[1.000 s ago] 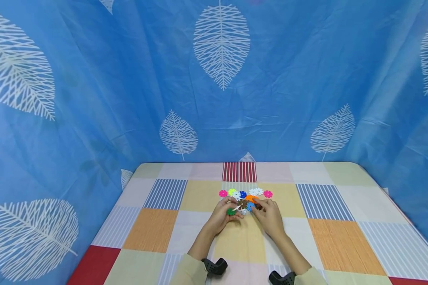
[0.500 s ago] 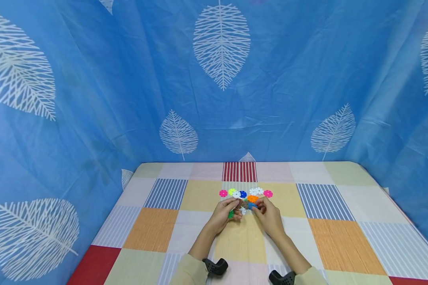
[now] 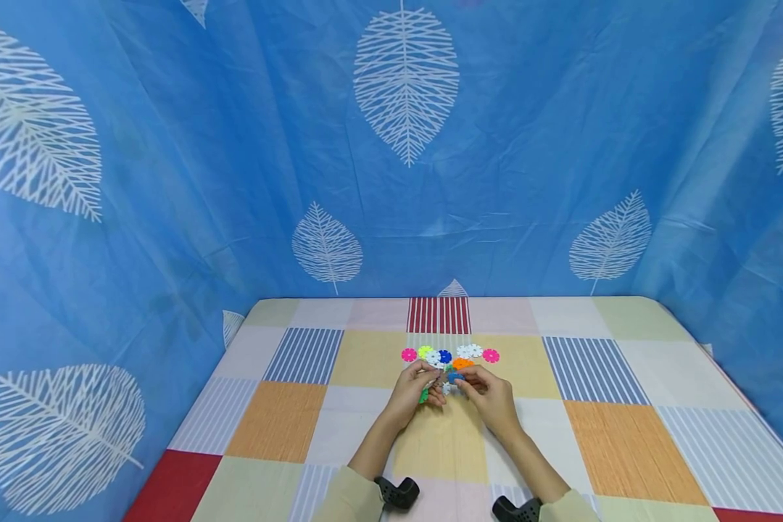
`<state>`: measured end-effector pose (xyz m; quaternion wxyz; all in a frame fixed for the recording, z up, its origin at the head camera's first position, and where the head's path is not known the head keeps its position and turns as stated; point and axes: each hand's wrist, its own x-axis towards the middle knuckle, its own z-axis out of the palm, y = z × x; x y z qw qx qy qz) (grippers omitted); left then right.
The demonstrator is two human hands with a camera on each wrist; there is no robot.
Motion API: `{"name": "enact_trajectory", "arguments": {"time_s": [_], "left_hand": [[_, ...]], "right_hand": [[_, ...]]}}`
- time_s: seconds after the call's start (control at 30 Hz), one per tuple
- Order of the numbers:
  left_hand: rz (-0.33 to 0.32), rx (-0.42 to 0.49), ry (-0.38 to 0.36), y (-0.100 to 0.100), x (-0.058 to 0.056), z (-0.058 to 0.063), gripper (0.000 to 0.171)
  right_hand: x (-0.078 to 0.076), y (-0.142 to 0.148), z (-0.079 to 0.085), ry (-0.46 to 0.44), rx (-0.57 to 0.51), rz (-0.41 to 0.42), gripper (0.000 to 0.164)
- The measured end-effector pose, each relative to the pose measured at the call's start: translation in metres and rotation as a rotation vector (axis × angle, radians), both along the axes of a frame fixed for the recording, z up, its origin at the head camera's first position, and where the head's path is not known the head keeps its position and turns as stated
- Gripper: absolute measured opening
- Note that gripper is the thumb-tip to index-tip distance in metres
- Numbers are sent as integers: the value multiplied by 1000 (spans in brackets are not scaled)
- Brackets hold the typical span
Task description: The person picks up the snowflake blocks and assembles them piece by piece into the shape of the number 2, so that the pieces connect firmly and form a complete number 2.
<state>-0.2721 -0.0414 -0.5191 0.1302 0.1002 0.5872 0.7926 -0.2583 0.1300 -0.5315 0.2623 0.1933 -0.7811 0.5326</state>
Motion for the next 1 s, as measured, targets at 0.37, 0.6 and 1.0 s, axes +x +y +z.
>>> {"name": "enact_trajectory", "arguments": {"time_s": [0.37,0.6,1.0], "left_hand": [[-8,-29,39,1,0,-2,16],[-51,-51,40,-1,1,-1,16],[-20,-29,15,1,3,4,11]], "right_hand": [[1,0,3,110,40,44,19],[0,2,2,195,147,47,17],[0,0,2,229,150,58,23]]}}
